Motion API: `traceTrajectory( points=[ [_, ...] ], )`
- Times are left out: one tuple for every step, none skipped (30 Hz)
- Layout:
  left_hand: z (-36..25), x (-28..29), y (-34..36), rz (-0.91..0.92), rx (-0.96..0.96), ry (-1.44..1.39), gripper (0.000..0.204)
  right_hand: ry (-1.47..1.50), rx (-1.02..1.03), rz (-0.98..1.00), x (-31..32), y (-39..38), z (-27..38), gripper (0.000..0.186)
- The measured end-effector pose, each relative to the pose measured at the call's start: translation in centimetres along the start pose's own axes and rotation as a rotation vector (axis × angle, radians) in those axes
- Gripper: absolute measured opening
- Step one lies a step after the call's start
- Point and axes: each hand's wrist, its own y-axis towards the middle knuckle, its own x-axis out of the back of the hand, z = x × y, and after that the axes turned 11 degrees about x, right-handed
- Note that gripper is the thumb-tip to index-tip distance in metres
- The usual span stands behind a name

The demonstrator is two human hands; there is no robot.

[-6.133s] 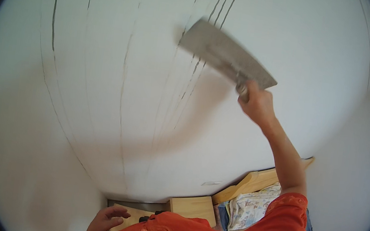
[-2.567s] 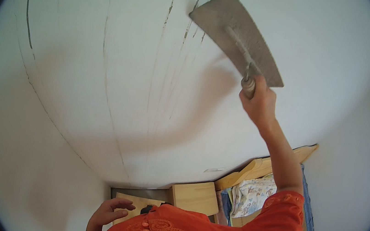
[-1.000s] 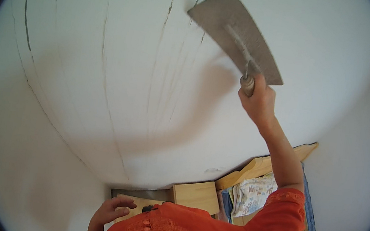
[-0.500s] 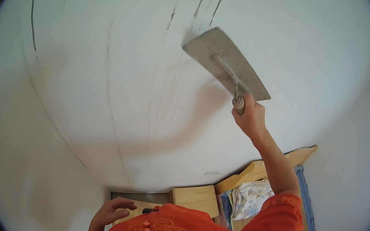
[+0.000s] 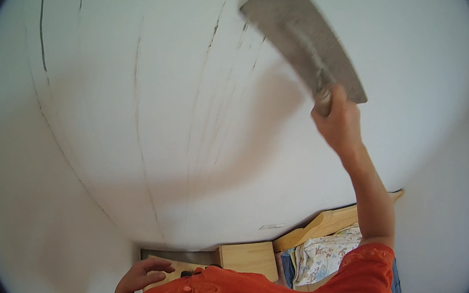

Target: The person applies a substance to a wall with a trowel and moves a small wooden cabinet.

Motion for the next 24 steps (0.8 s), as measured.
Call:
traceTrajectory(
  points=[
    [0.3, 0.2, 0.2, -0.001, -0.008, 0.003, 0.039, 0.02, 0.045, 0.066, -0.2, -0.6, 0.5, 0.025],
    [0.4, 0.2, 0.4, 0.004, -0.027, 0.014, 0.038, 0.01, 0.065, 0.074, 0.1, -0.7, 0.4, 0.025],
    [0.4, 0.2, 0.4, 0.004, -0.021, 0.016, 0.038, 0.0, 0.085, 0.083, 0.4, -0.8, 0.2, 0.025],
    [0.4, 0.0, 0.2, 0.005, -0.014, 0.018, 0.038, -0.01, 0.105, 0.092, 0.8, -0.7, 0.0, 0.025],
    [0.3, 0.0, 0.1, 0.001, -0.003, 0.019, 0.038, 0.005, 0.098, 0.02, 1.1, -0.1, 0.2, 0.025],
    [0.1, -0.1, 0.0, -0.006, 0.004, 0.012, 0.038, 0.006, 0.06, 0.0, 1.3, 0.8, 0.0, 0.025],
    [0.0, -0.3, -0.1, -0.013, 0.011, 0.005, 0.038, 0.008, 0.022, -0.02, 1.4, 1.7, -0.3, 0.025],
    [-0.1, -0.4, -0.1, -0.013, 0.022, -0.002, 0.038, 0.006, -0.018, -0.033, 1.5, 2.2, -0.5, 0.025],
    [-0.1, -0.5, 0.0, -0.012, 0.019, -0.005, 0.038, 0.012, -0.017, -0.053, 0.8, 2.0, -0.7, 0.026],
    [-0.1, -0.6, 0.0, -0.012, 0.016, -0.008, 0.038, 0.017, -0.023, -0.039, 0.2, 1.4, -0.6, 0.026],
    [-0.1, -0.6, 0.3, -0.006, 0.008, -0.018, 0.039, 0.017, -0.021, -0.021, -0.2, 0.9, -0.1, 0.027],
    [-0.1, -0.7, 0.3, 0.004, -0.007, -0.019, 0.039, 0.026, -0.025, -0.001, -0.6, 0.0, 0.2, 0.027],
    [-0.2, -0.7, 0.3, 0.014, -0.022, -0.02, 0.039, 0.047, 0.011, 0.021, -0.8, -0.7, 0.1, 0.029],
    [-0.3, -0.8, 0.2, 0.016, -0.038, -0.021, 0.039, 0.043, 0.001, 0.043, -0.6, -0.6, 0.0, 0.029],
    [0.0, -0.8, 0.1, 0.012, -0.038, -0.029, 0.039, 0.038, -0.009, 0.065, -0.1, -0.3, -0.1, 0.029],
    [0.3, -0.8, 0.2, 0.008, -0.037, -0.036, 0.039, 0.033, -0.019, 0.088, 0.4, 0.1, -0.2, 0.029],
    [0.4, -0.7, 0.2, 0.006, -0.04, -0.034, 0.039, 0.052, -0.026, 0.068, 0.8, 0.6, -0.5, 0.028],
    [0.3, -0.8, 0.0, -0.004, -0.032, -0.026, 0.039, 0.068, -0.074, 0.038, 1.2, 1.5, -0.7, 0.028],
    [0.2, -0.9, -0.3, -0.014, -0.025, -0.018, 0.039, 0.084, -0.121, 0.007, 1.5, 2.3, -0.8, 0.028],
    [0.0, -0.9, -0.4, -0.018, -0.019, -0.008, 0.039, 0.095, -0.169, -0.022, 1.7, 3.1, -1.1, 0.028],
    [0.1, -0.8, -0.3, -0.012, -0.034, -0.002, 0.038, 0.089, -0.168, -0.014, 1.4, 3.2, -1.7, 0.028],
    [0.4, -0.7, -0.2, -0.007, -0.049, 0.004, 0.038, 0.073, -0.151, -0.009, 1.1, 2.8, -1.7, 0.028],
    [0.7, -0.7, -0.1, -0.007, -0.066, 0.001, 0.037, 0.064, -0.126, -0.003, 0.5, 2.2, -1.3, 0.028],
    [0.7, -0.7, -0.1, -0.006, -0.066, -0.006, 0.037, 0.056, -0.104, 0.008, 0.1, 1.4, -0.6, 0.028]
  ],
)
